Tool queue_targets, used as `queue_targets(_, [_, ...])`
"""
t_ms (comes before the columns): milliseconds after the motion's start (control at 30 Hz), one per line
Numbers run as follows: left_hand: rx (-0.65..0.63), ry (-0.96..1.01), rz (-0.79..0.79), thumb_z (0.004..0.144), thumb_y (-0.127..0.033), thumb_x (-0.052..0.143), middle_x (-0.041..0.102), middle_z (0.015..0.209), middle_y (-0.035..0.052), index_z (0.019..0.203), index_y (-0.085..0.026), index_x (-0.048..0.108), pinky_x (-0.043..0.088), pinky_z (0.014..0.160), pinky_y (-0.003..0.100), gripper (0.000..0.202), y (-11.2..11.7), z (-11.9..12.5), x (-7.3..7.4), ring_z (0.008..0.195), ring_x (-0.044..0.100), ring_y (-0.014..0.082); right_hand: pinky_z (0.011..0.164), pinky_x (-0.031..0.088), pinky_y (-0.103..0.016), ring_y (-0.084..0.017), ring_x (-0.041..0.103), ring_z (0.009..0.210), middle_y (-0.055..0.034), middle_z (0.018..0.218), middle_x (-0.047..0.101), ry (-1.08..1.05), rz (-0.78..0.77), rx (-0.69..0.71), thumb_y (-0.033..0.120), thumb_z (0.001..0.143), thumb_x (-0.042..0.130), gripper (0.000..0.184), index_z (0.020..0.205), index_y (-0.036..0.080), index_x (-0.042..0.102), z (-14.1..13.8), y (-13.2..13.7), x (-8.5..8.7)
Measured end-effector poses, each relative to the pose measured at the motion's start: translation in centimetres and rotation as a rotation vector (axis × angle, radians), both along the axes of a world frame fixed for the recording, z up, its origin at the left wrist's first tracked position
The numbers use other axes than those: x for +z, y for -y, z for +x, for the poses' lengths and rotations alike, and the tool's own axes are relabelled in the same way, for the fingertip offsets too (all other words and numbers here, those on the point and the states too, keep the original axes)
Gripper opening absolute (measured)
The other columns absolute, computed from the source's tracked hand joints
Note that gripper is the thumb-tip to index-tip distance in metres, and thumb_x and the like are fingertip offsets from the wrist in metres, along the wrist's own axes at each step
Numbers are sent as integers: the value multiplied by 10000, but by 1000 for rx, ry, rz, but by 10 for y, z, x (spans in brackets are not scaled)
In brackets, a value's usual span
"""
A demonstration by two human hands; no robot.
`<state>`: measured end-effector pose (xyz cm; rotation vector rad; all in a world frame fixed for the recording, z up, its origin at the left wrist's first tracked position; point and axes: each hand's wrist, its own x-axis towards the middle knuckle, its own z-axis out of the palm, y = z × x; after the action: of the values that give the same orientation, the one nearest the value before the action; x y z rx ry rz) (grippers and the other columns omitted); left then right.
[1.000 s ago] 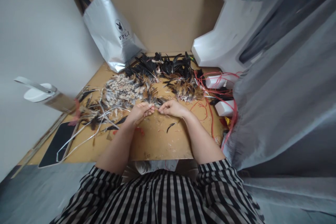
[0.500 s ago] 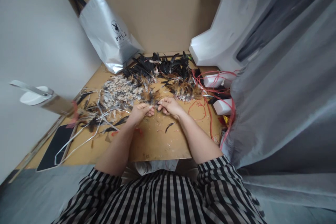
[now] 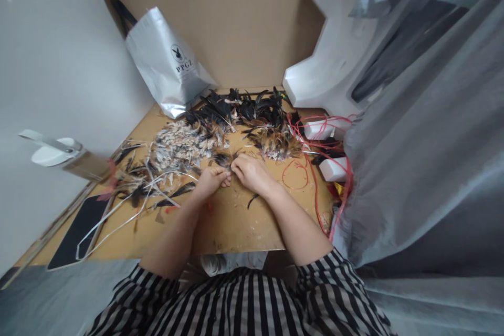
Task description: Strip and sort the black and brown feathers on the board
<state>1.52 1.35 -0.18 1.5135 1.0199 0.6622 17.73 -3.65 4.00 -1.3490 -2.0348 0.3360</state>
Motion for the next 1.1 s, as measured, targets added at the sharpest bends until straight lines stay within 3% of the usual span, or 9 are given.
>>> queue_targets(100, [-81, -33, 8, 719, -182, 532, 574, 479, 8, 560, -141, 569, 419, 476, 207, 168, 5, 3, -1, 436, 522, 93, 625, 309, -243, -137, 470, 725, -67, 795, 554, 281, 148, -13, 250, 867, 411, 224, 768, 165, 594, -3, 4, 6])
queue_targets(200, [-173, -48, 68, 734, -194, 515, 570, 494, 10, 570, -144, 572, 419, 479, 211, 180, 9, 5, -3, 441, 515, 93, 627, 302, -242, -134, 460, 716, -56, 778, 542, 323, 161, 16, 251, 871, 407, 241, 746, 164, 595, 0, 3, 9])
queue_targets(367, [-307, -30, 263, 748, -246, 530, 574, 535, 13, 571, -155, 585, 412, 514, 203, 207, 17, 8, -2, 489, 522, 90, 664, 347, -230, -120, 495, 702, -36, 743, 562, 35, -33, 107, 237, 834, 471, 208, 698, 149, 602, 16, -10, 1])
queue_targets(467, [-301, 51, 176, 765, -330, 532, 588, 545, 21, 634, -150, 606, 419, 508, 210, 235, 21, 9, 5, 484, 529, 94, 667, 388, -238, -123, 524, 679, -31, 716, 592, -255, -240, 156, 305, 783, 537, 194, 719, 138, 612, 27, -19, -11])
queue_targets(600, [-180, 176, -3, 715, -401, 595, 612, 543, 38, 655, -132, 617, 429, 494, 222, 276, 20, 9, 14, 468, 544, 103, 636, 416, -262, -137, 530, 641, -28, 679, 603, -578, -443, 142, 414, 664, 633, 276, 700, 143, 598, 29, -23, -20])
queue_targets(700, [-47, 274, -106, 640, -393, 668, 639, 595, 49, 651, -125, 611, 436, 494, 225, 273, 15, 8, 13, 488, 562, 106, 656, 425, -271, -145, 526, 660, -23, 677, 604, -675, -410, 77, 425, 561, 712, 314, 668, 157, 589, 20, -21, -21])
queue_targets(800, [79, 356, -176, 614, -366, 695, 667, 679, 53, 702, -128, 610, 440, 508, 215, 267, 9, 8, 6, 526, 579, 98, 686, 424, -268, -135, 531, 681, -26, 728, 620, -748, -415, 19, 423, 590, 697, 318, 732, 154, 605, 10, -21, -25])
queue_targets(967, [235, 411, -205, 621, -341, 691, 661, 665, 45, 722, -126, 605, 433, 509, 195, 253, 0, 9, -3, 543, 588, 91, 593, 381, -231, -101, 483, 575, -13, 646, 595, -616, -449, 32, 395, 695, 598, 272, 736, 127, 627, 3, -24, -35])
queue_targets(1100, [311, 373, -200, 628, -343, 681, 646, 641, 37, 744, -122, 598, 442, 523, 207, 262, -2, 10, -3, 532, 584, 92, 560, 337, -218, -97, 443, 561, -2, 608, 547, -360, -186, -43, 293, 760, 528, 188, 699, 142, 623, -3, -18, -31])
